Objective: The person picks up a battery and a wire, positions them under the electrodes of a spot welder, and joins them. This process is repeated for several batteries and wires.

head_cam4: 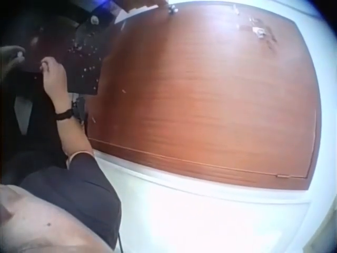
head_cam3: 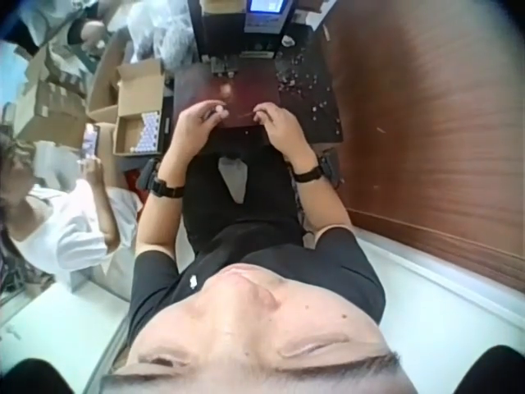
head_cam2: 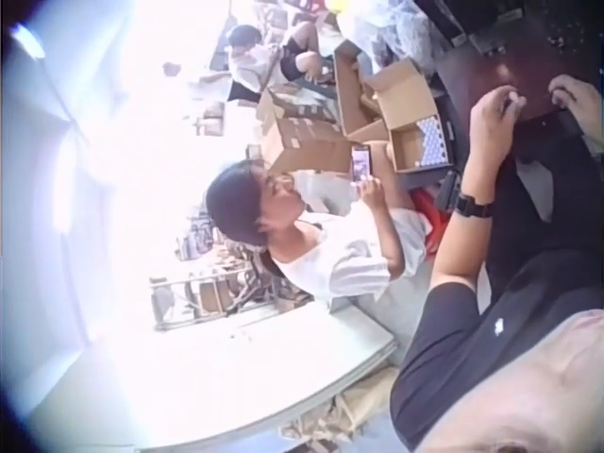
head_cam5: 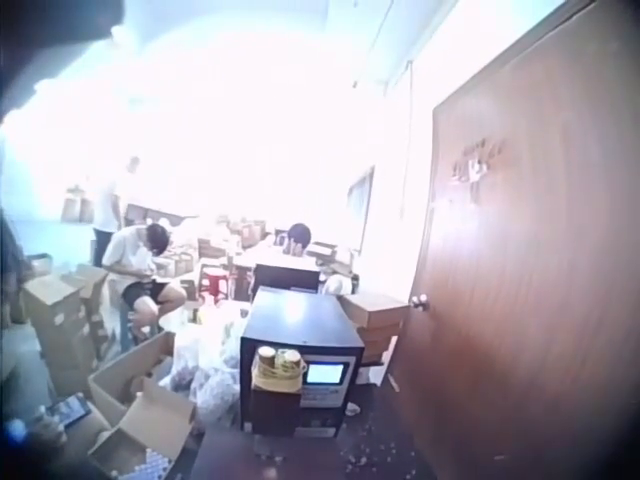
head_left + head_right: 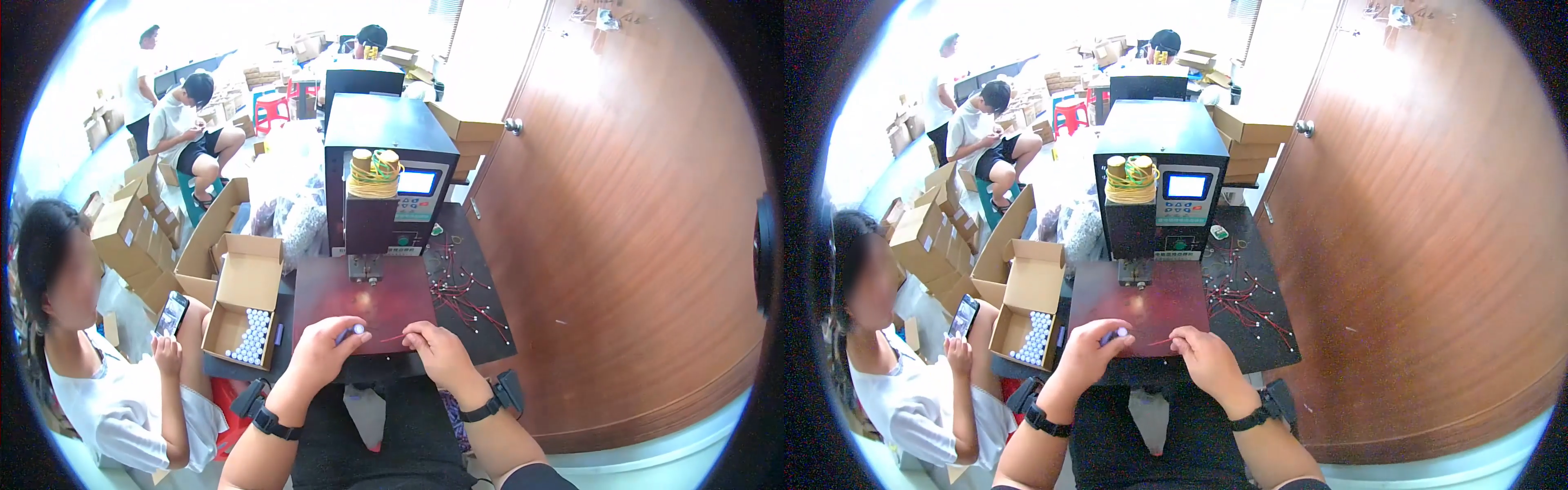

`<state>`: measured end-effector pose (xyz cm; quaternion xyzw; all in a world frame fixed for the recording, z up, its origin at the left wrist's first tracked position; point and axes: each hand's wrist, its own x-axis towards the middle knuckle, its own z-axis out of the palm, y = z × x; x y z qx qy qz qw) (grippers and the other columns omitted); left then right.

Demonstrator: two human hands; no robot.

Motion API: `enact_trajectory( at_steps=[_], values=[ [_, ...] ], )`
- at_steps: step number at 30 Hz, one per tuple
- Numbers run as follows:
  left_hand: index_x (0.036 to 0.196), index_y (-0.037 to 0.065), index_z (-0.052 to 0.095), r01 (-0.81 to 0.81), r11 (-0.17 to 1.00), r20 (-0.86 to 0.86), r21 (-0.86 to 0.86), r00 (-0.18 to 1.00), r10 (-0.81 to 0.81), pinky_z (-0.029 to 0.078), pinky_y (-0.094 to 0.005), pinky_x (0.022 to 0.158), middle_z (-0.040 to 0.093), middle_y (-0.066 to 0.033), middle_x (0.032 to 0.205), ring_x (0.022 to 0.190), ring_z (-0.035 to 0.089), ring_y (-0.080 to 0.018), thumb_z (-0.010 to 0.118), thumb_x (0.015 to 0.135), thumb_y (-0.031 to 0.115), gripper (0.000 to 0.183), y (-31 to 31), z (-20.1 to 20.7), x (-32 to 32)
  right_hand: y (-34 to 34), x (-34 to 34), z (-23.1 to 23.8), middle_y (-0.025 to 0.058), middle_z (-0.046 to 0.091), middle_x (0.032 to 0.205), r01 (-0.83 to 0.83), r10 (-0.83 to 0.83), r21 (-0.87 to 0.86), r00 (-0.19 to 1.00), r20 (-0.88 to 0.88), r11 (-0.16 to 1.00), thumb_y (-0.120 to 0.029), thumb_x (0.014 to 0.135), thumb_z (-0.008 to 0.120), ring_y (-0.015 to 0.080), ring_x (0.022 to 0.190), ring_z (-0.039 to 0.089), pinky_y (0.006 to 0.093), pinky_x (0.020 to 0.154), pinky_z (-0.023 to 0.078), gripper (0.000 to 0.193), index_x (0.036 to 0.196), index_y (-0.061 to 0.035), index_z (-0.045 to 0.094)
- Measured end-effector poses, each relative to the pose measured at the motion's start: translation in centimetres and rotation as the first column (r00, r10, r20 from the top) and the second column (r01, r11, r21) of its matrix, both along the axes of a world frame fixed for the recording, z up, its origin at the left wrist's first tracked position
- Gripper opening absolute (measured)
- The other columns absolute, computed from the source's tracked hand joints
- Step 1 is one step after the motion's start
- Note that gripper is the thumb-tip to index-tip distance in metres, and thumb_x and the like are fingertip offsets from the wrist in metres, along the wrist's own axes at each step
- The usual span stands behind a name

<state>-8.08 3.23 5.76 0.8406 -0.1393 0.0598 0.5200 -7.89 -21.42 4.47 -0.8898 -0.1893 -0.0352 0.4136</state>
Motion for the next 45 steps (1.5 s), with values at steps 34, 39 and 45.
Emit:
enact_trajectory(
  at_steps=[34, 39, 45],
  values=[
    [0.103, -0.002, 0.070, -0.067, 0.975, 0.044, 0.211, 0.997, 0.059, 0.052, -0.0434, 0.077, 0.066, -0.0190, 0.091, 0.087, 0.066, -0.0374, 0.076, 0.088, 0.019, 0.026, -2.7, -3.5, 7.7, 1.5, 8.1, -3.2, 0.0068, 0.067, 0.087, 0.078, -0.155, 0.215, 0.918, 0.365, 0.973, -0.003, 0.082, 0.071, 0.0242, 0.085, 0.062, 0.0361, 0.083, 0.047, 0.009, 0.087, -0.0058, 0.064],
    [0.107, 0.000, 0.069, -0.145, 0.923, 0.123, 0.356, 0.987, 0.107, 0.052, -0.0456, 0.073, 0.063, -0.0182, 0.088, 0.082, 0.065, -0.0372, 0.073, 0.091, 0.020, 0.026, -3.6, -4.2, 7.1, 1.9, 8.8, -3.1, 0.0067, 0.068, 0.086, 0.056, -0.093, 0.094, 0.881, 0.464, 0.994, 0.002, 0.081, 0.071, 0.0225, 0.086, 0.062, 0.0350, 0.084, 0.047, 0.012, 0.088, -0.0055, 0.065],
    [0.106, -0.002, 0.066, -0.174, 0.963, 0.140, 0.205, 0.979, 0.147, 0.050, -0.0458, 0.081, 0.066, -0.0214, 0.100, 0.095, 0.063, -0.0429, 0.069, 0.094, 0.016, 0.022, -3.5, -4.4, 6.6, 2.1, 9.0, -3.3, 0.0050, 0.067, 0.085, 0.067, -0.110, 0.116, 0.898, 0.427, 0.991, -0.005, 0.077, 0.075, 0.0273, 0.083, 0.063, 0.0390, 0.082, 0.045, 0.015, 0.088, -0.0096, 0.065]
  ],
)
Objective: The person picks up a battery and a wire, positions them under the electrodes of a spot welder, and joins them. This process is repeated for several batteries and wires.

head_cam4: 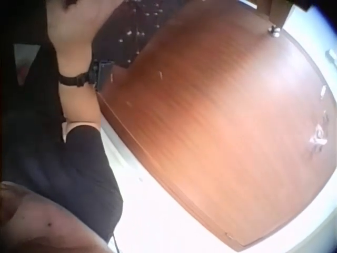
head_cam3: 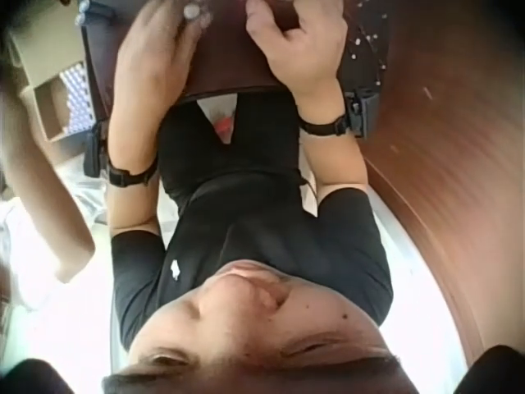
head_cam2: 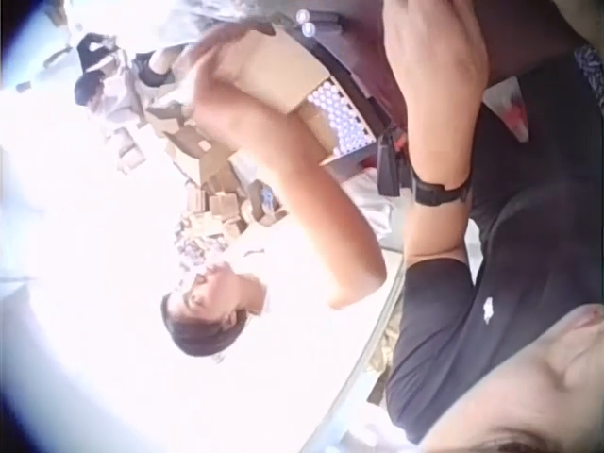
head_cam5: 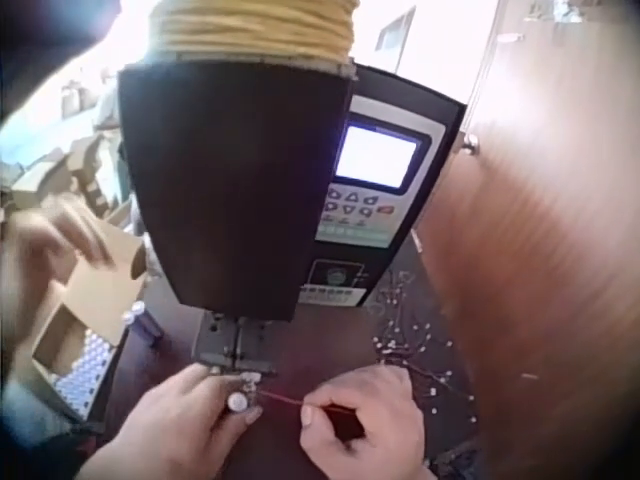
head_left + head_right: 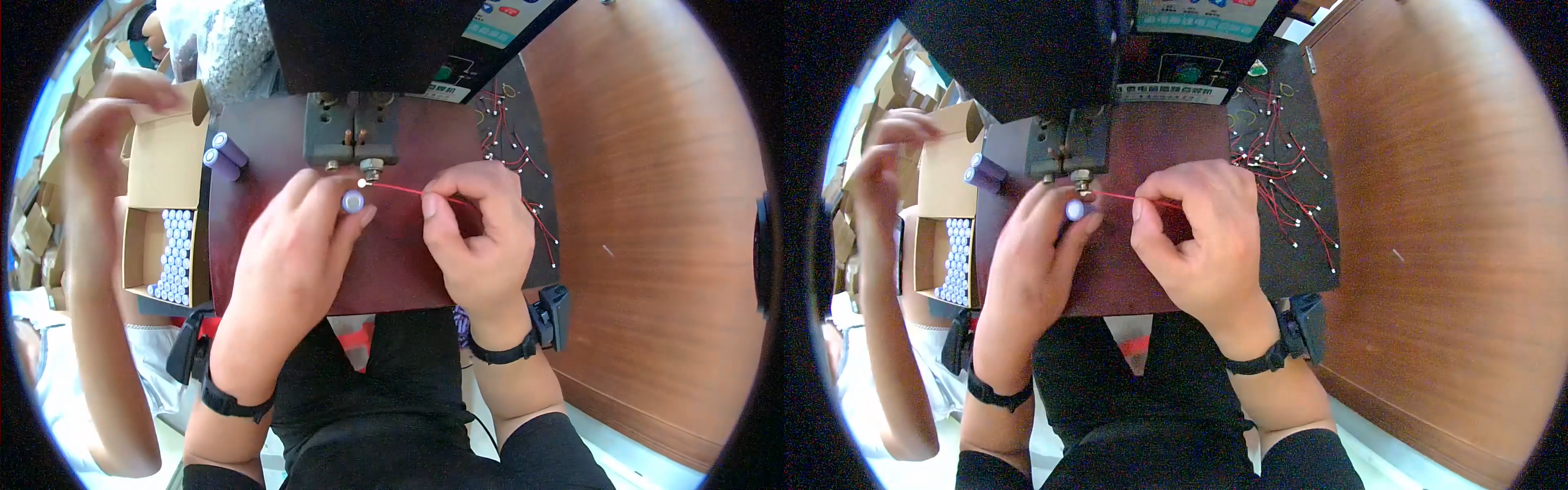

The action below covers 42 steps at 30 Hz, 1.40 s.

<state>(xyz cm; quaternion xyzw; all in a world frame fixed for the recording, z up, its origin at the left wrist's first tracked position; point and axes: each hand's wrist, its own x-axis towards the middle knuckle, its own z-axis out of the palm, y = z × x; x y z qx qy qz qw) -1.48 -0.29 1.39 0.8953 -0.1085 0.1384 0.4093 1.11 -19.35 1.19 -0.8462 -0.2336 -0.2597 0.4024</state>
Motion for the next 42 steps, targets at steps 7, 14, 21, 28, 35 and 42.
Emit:
enact_trajectory(
  at_steps=[7, 14, 21, 28, 35, 42],
  values=[
    [0.101, -0.002, 0.068, -0.033, 0.997, -0.103, 0.070, 0.994, 0.040, 0.050, -0.0445, 0.074, 0.067, -0.0216, 0.095, 0.087, 0.065, -0.0413, 0.072, 0.093, 0.018, 0.022, 0.5, -0.1, 1.5, 1.0, 0.5, 0.5, 0.0061, 0.067, 0.082, 0.049, -0.009, 0.203, 0.981, -0.195, 0.978, -0.005, 0.080, 0.074, 0.0259, 0.079, 0.063, 0.0365, 0.079, 0.046, 0.010, 0.085, -0.0075, 0.066],
    [0.094, 0.002, 0.065, -0.043, 0.997, 0.017, 0.057, 0.999, 0.042, 0.051, -0.0449, 0.067, 0.064, -0.0171, 0.087, 0.078, 0.063, -0.0390, 0.069, 0.095, 0.020, 0.019, 0.4, -0.5, 1.6, 1.4, 0.4, 0.5, 0.0067, 0.068, 0.082, 0.092, -0.028, 0.215, 0.959, -0.283, 0.972, -0.007, 0.080, 0.074, 0.0265, 0.079, 0.063, 0.0370, 0.078, 0.046, 0.009, 0.085, -0.0070, 0.066],
    [0.099, 0.003, 0.066, -0.042, 0.999, 0.026, 0.033, 0.999, 0.041, 0.051, -0.0448, 0.067, 0.064, -0.0171, 0.088, 0.079, 0.063, -0.0388, 0.069, 0.095, 0.020, 0.018, 0.4, -1.0, 1.7, 0.8, 0.4, 0.4, 0.0006, 0.068, 0.093, 0.026, -0.014, 0.038, 0.961, -0.276, 0.999, -0.003, 0.093, 0.069, 0.0059, 0.086, 0.059, 0.0214, 0.080, 0.048, 0.009, 0.100, 0.0021, 0.067],
    [0.096, 0.003, 0.067, -0.060, 0.995, 0.026, 0.079, 0.998, 0.059, 0.051, -0.0455, 0.067, 0.063, -0.0172, 0.086, 0.079, 0.063, -0.0392, 0.069, 0.095, 0.021, 0.019, 0.4, -0.9, 1.7, 1.5, 0.7, 0.0, 0.0082, 0.070, 0.084, 0.080, -0.018, 0.202, 0.957, -0.290, 0.976, -0.010, 0.082, 0.074, 0.0257, 0.078, 0.065, 0.0360, 0.078, 0.048, 0.007, 0.085, -0.0064, 0.068],
    [0.101, 0.000, 0.071, -0.014, 0.999, 0.048, 0.047, 0.999, 0.012, 0.051, -0.0425, 0.073, 0.069, -0.0214, 0.095, 0.085, 0.066, -0.0397, 0.073, 0.092, 0.018, 0.020, 1.1, -1.3, 1.9, 1.5, 0.9, -0.1, 0.0082, 0.071, 0.086, 0.064, -0.003, 0.216, 0.962, -0.273, 0.974, -0.011, 0.083, 0.073, 0.0257, 0.078, 0.066, 0.0344, 0.078, 0.050, 0.007, 0.088, -0.0056, 0.071],
    [0.095, 0.003, 0.068, -0.086, 0.994, 0.046, 0.063, 0.995, 0.083, 0.051, -0.0460, 0.068, 0.063, -0.0172, 0.084, 0.079, 0.064, -0.0392, 0.072, 0.092, 0.026, 0.024, 0.4, -1.1, 1.8, 1.1, 0.8, -0.9, 0.0046, 0.069, 0.089, 0.032, 0.015, 0.161, 0.960, -0.280, 0.986, -0.008, 0.090, 0.070, 0.0162, 0.083, 0.063, 0.0285, 0.079, 0.049, 0.008, 0.094, -0.0021, 0.068]
  ],
)
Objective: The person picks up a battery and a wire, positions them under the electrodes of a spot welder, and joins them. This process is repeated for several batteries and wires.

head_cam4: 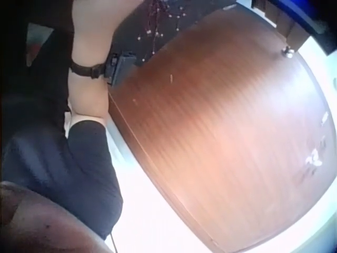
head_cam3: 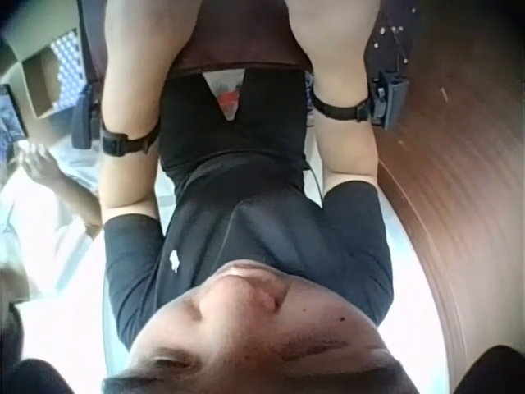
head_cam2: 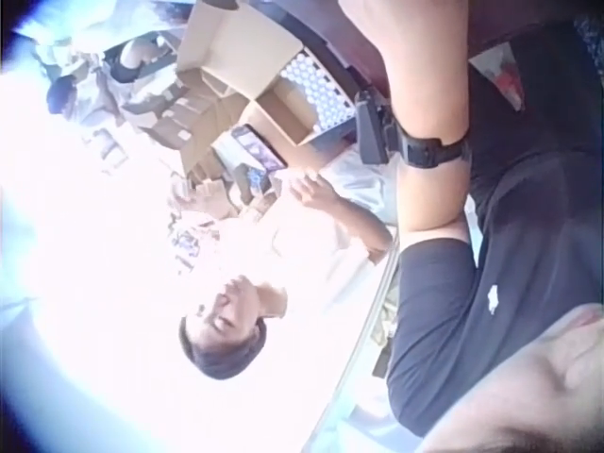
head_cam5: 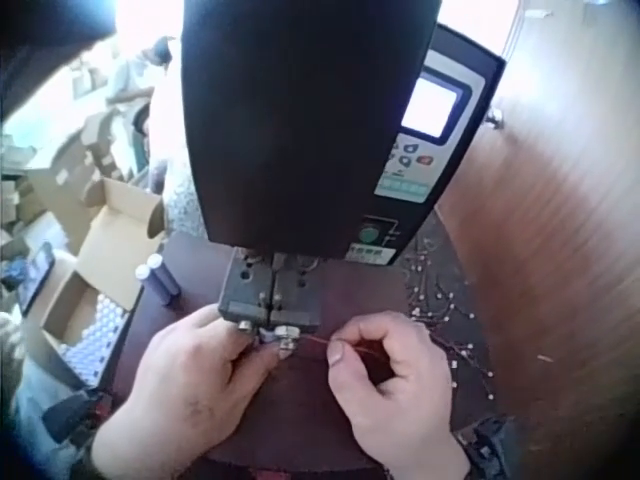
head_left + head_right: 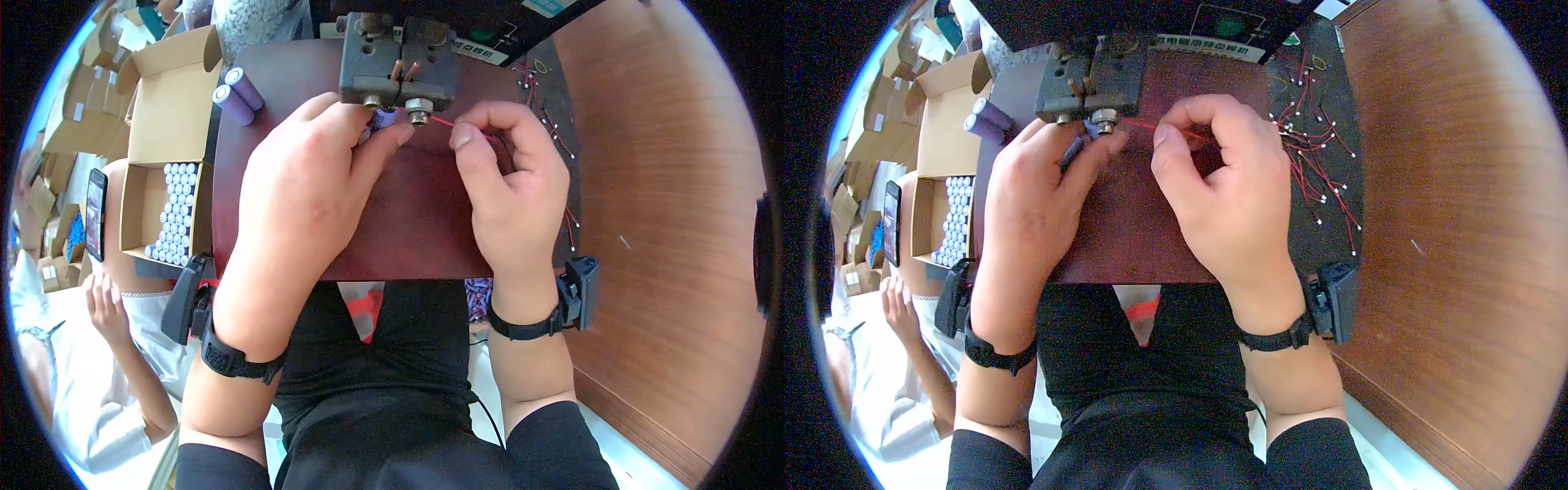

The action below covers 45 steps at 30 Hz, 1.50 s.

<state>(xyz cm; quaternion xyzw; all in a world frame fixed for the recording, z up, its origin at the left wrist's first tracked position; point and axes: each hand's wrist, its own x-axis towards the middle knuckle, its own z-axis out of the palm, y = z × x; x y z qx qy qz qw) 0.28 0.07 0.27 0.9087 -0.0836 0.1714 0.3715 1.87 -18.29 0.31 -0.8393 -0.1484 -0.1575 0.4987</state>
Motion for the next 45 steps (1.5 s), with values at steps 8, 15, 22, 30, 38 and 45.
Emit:
enact_trajectory(
  at_steps=[8, 15, 22, 30, 38, 45],
  values=[
    [0.101, -0.002, 0.070, 0.042, 0.999, -0.195, 0.022, 0.980, -0.037, 0.052, -0.0423, 0.074, 0.068, -0.0207, 0.091, 0.085, 0.067, -0.0379, 0.080, 0.086, 0.026, 0.033, 0.4, 1.6, -0.8, -0.6, -2.2, 2.5, -0.0003, 0.065, 0.086, -0.048, 0.032, -0.125, 0.991, -0.126, 0.991, -0.004, 0.094, 0.068, 0.0055, 0.080, 0.057, 0.0219, 0.075, 0.046, 0.008, 0.099, 0.0016, 0.066],
    [0.109, -0.001, 0.071, 0.102, 0.980, -0.019, -0.169, 0.994, -0.107, 0.054, -0.0371, 0.080, 0.073, -0.0175, 0.096, 0.087, 0.070, -0.0304, 0.072, 0.093, 0.026, 0.031, 1.0, 0.7, -0.9, -1.1, -4.7, 4.9, -0.0013, 0.063, 0.088, -0.014, 0.013, -0.006, 0.988, -0.156, 1.000, -0.003, 0.094, 0.066, 0.0047, 0.081, 0.054, 0.0208, 0.073, 0.043, 0.005, 0.096, 0.0015, 0.065],
    [0.109, -0.003, 0.071, 0.013, 0.908, -0.117, -0.418, 0.991, -0.068, 0.053, -0.0312, 0.080, 0.074, -0.0134, 0.089, 0.084, 0.070, -0.0207, 0.065, 0.101, 0.029, 0.034, 1.4, 2.0, -1.9, -9.6, -12.8, 8.8, -0.0035, 0.059, 0.081, 0.195, -0.193, -0.019, 0.950, -0.247, 0.981, -0.005, 0.093, 0.067, 0.0046, 0.074, 0.051, 0.0214, 0.067, 0.042, 0.004, 0.094, -0.0008, 0.066],
    [0.109, -0.002, 0.071, 0.043, 0.916, -0.104, -0.399, 0.990, -0.092, 0.053, -0.0323, 0.082, 0.073, -0.0149, 0.090, 0.085, 0.070, -0.0230, 0.064, 0.100, 0.028, 0.032, 1.1, 1.6, -1.7, -19.4, -19.9, -0.6, 0.0125, 0.069, 0.109, 0.224, -0.434, -0.745, 0.896, -0.097, 0.629, -0.011, 0.090, 0.070, 0.0265, 0.105, 0.066, 0.0368, 0.088, 0.053, 0.023, 0.109, 0.0001, 0.067],
    [0.110, -0.002, 0.070, 0.023, 0.934, -0.124, -0.357, 0.990, -0.071, 0.051, -0.0302, 0.080, 0.072, -0.0100, 0.089, 0.084, 0.065, -0.0150, 0.065, 0.100, 0.024, 0.028, 1.4, 1.3, -1.6, -16.3, -6.4, -4.9, 0.0160, 0.068, 0.109, 0.232, -0.319, -0.602, 0.947, -0.039, 0.764, -0.014, 0.089, 0.067, 0.0372, 0.106, 0.064, 0.0449, 0.091, 0.052, 0.023, 0.109, -0.0022, 0.070],
    [0.107, -0.002, 0.071, 0.022, 0.932, -0.107, -0.361, 0.992, -0.065, 0.052, -0.0329, 0.082, 0.072, -0.0165, 0.089, 0.083, 0.069, -0.0250, 0.064, 0.097, 0.022, 0.027, 1.0, 1.4, -1.5, -16.8, -0.9, -7.3, 0.0132, 0.068, 0.101, 0.274, -0.412, -0.836, 0.909, 0.063, 0.475, -0.017, 0.088, 0.069, 0.0336, 0.100, 0.065, 0.0492, 0.087, 0.052, 0.013, 0.098, -0.0098, 0.073]
  ],
)
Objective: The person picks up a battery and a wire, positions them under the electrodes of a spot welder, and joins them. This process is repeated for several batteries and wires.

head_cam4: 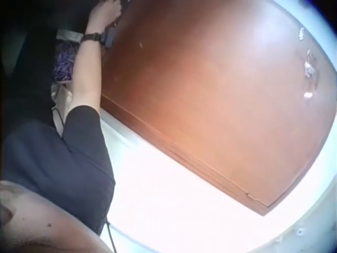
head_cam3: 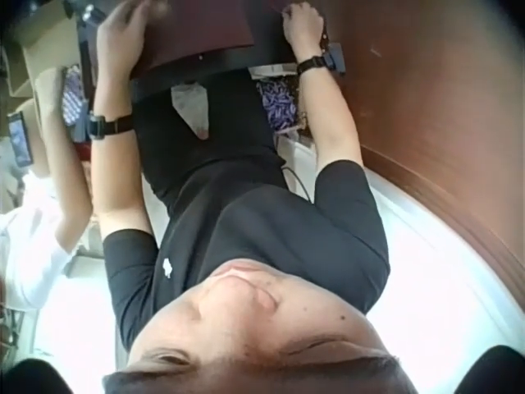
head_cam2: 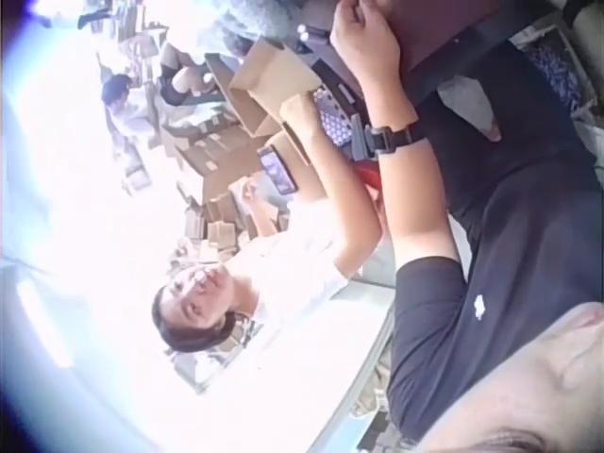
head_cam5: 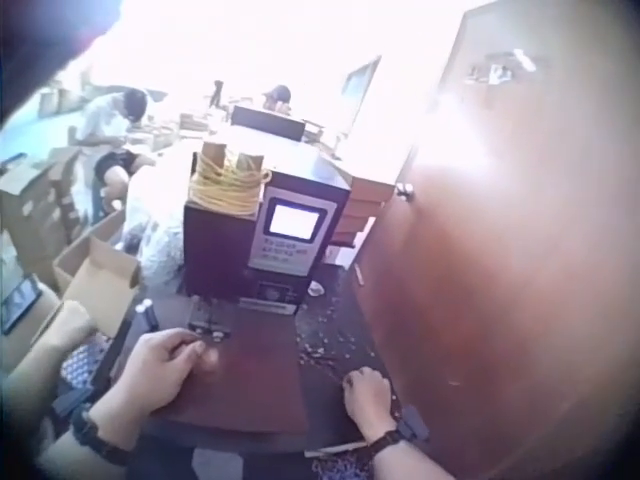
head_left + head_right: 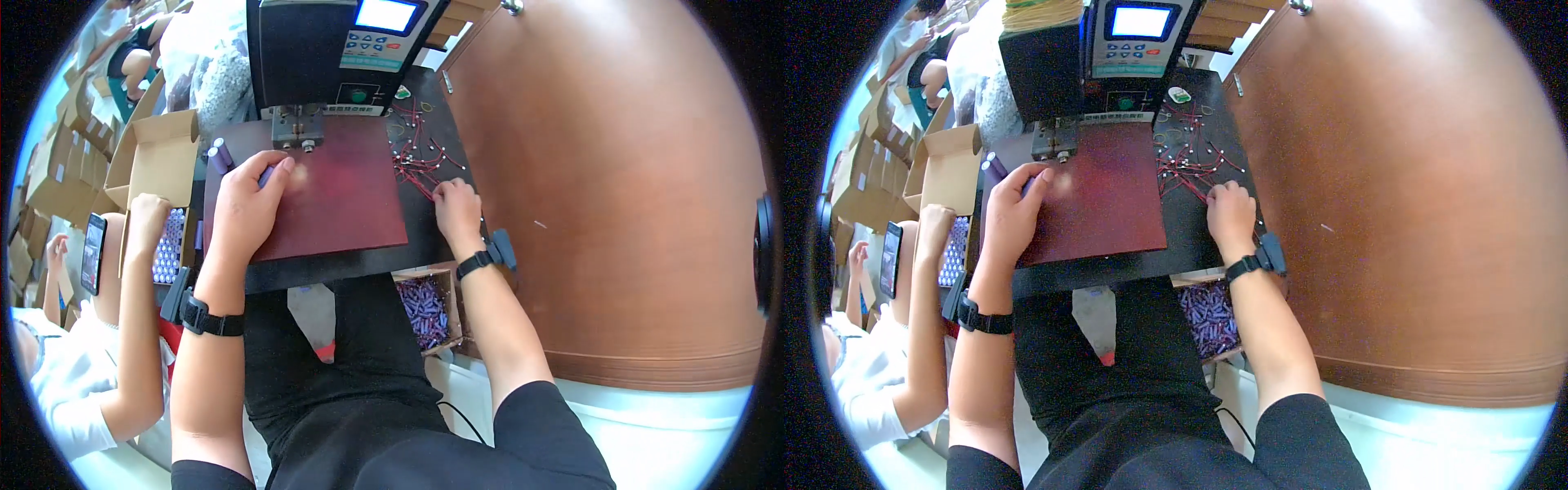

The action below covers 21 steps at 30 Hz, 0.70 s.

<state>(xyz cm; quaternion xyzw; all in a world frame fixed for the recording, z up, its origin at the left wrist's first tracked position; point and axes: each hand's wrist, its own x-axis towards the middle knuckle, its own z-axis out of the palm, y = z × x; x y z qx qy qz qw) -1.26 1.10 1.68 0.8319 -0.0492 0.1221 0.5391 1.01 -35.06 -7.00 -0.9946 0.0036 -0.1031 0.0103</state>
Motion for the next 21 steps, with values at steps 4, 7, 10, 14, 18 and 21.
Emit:
enact_trajectory(
  at_steps=[4, 7, 10, 14, 18, 21],
  values=[
    [0.106, -0.002, 0.071, 0.007, 1.000, -0.005, 0.030, 1.000, -0.007, 0.053, -0.0340, 0.082, 0.072, -0.0176, 0.089, 0.084, 0.069, -0.0282, 0.064, 0.097, 0.022, 0.026, 0.2, 0.2, 0.3, 0.4, -0.5, 4.8, 0.0132, 0.070, 0.095, -0.107, 0.094, 0.086, 0.984, 0.151, 0.990, -0.014, 0.089, 0.068, 0.0365, 0.096, 0.066, 0.0502, 0.082, 0.052, 0.007, 0.093, -0.0089, 0.071],
    [0.106, -0.002, 0.071, 0.016, 1.000, -0.067, 0.017, 0.998, -0.015, 0.053, -0.0347, 0.082, 0.072, -0.0183, 0.089, 0.083, 0.069, -0.0294, 0.063, 0.097, 0.021, 0.026, 0.1, 0.6, 0.3, 0.6, -1.3, 8.6, 0.0163, 0.070, 0.091, -0.149, 0.125, 0.102, 0.970, 0.209, 0.984, -0.013, 0.092, 0.065, 0.0402, 0.089, 0.067, 0.0498, 0.078, 0.052, 0.008, 0.093, -0.0062, 0.068],
    [0.105, -0.002, 0.071, 0.017, 0.999, -0.013, 0.045, 1.000, -0.016, 0.052, -0.0350, 0.081, 0.071, -0.0183, 0.089, 0.083, 0.069, -0.0289, 0.062, 0.098, 0.021, 0.025, 0.0, 0.3, 0.5, 0.9, -2.3, 12.5, 0.0148, 0.068, 0.084, -0.138, 0.073, 0.302, 0.974, 0.216, 0.943, -0.011, 0.100, 0.058, 0.0301, 0.082, 0.068, 0.0376, 0.074, 0.052, 0.009, 0.099, -0.0032, 0.063],
    [0.109, -0.002, 0.070, 0.024, 1.000, -0.041, 0.013, 0.999, -0.024, 0.052, -0.0347, 0.082, 0.072, -0.0176, 0.091, 0.084, 0.069, -0.0280, 0.062, 0.098, 0.021, 0.026, 0.3, 0.3, 0.3, 2.2, -4.3, 14.5, -0.0002, 0.055, 0.085, -0.221, 0.092, 0.641, 0.969, 0.229, 0.735, -0.012, 0.106, 0.052, 0.0078, 0.076, 0.052, 0.0249, 0.070, 0.045, 0.009, 0.108, -0.0033, 0.055],
    [0.131, -0.004, 0.059, 0.011, 0.997, 0.119, 0.081, 0.993, -0.021, 0.051, -0.0390, 0.093, 0.070, -0.0224, 0.112, 0.106, 0.067, -0.0365, 0.057, 0.099, 0.011, 0.035, 1.0, -2.0, -0.1, 4.7, -5.9, 13.9, -0.0015, 0.053, 0.087, -0.257, 0.124, 0.760, 0.965, 0.230, 0.596, -0.009, 0.106, 0.053, 0.0059, 0.079, 0.050, 0.0216, 0.072, 0.043, 0.007, 0.110, -0.0036, 0.054],
    [0.137, -0.004, 0.053, 0.117, 0.978, 0.120, 0.173, 0.983, -0.139, 0.051, -0.0420, 0.096, 0.070, -0.0227, 0.117, 0.112, 0.066, -0.0378, 0.062, 0.097, 0.006, 0.042, 0.6, -1.1, -2.4, 6.3, -7.2, 12.0, -0.0010, 0.054, 0.088, -0.300, 0.167, 0.808, 0.954, 0.250, 0.506, -0.009, 0.105, 0.055, 0.0062, 0.079, 0.050, 0.0218, 0.072, 0.044, 0.008, 0.109, -0.0033, 0.054]
  ],
)
